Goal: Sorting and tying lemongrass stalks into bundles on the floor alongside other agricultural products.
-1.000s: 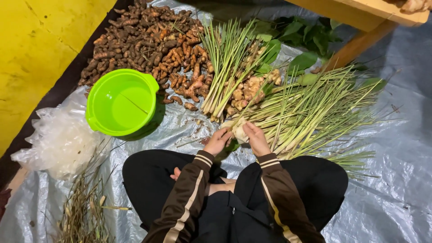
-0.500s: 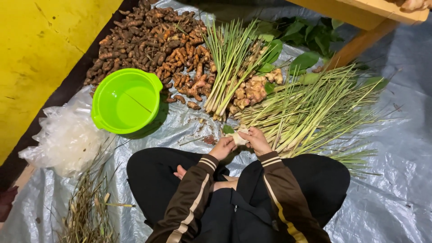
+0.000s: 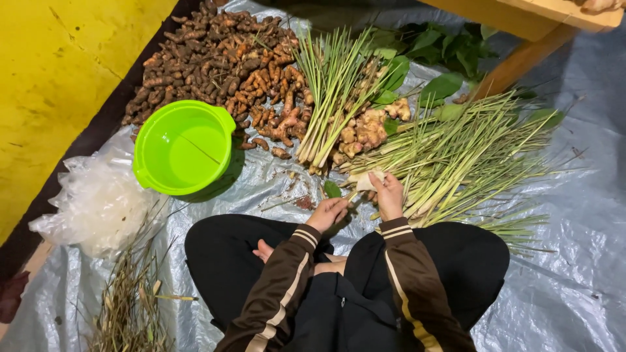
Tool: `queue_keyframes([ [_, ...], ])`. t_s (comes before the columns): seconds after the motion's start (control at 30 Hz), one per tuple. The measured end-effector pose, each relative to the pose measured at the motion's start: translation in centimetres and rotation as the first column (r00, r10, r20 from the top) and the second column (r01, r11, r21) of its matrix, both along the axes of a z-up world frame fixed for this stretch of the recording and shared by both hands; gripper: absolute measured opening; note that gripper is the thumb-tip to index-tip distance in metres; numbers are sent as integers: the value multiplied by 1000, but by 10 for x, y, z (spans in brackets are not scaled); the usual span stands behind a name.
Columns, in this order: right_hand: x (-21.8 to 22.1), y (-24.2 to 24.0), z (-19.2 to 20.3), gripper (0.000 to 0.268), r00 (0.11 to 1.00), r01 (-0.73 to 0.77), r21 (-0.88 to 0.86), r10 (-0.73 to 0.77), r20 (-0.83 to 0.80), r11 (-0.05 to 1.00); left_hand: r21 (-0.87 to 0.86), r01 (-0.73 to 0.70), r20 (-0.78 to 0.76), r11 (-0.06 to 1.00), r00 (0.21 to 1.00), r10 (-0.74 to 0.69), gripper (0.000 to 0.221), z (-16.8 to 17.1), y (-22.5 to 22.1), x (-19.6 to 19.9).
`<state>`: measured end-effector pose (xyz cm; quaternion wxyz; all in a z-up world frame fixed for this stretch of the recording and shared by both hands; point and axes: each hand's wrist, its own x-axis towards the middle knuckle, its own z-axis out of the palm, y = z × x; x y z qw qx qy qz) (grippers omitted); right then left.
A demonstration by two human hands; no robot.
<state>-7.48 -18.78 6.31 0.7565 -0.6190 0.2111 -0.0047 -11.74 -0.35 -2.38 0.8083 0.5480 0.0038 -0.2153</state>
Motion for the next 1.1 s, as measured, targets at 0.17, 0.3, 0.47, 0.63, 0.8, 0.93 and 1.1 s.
queue_keyframes([
  [0.17,-3,10,3,21,1000,-8,-7,8,-7,1000,-125,-213,-292,969,941,169,35,9,-6,1],
  [0.3,-12,25,-2,25,988,-153,2,153,-5,988,-278,-369,-449,887,866,219,69,10,-7,7],
  [0.47,-21,38,-35,33,944,-329,-53,330,3,943,-314,-442,-519,840,821,238,77,16,-4,7],
  [0.63,-27,45,-36,25,861,-500,-151,508,21,853,-347,-467,-499,813,826,261,74,-22,-6,7],
  [0.8,-22,26,-55,26,819,-510,-362,569,72,780,-163,-360,-357,919,889,285,73,37,-9,1],
  [0.93,-29,29,-33,22,772,-543,-461,633,54,702,245,-286,33,926,957,287,42,10,2,7],
  [1.1,-35,31,5,26,710,-614,-536,702,-55,579,175,-419,-32,891,902,430,22,-27,4,15],
])
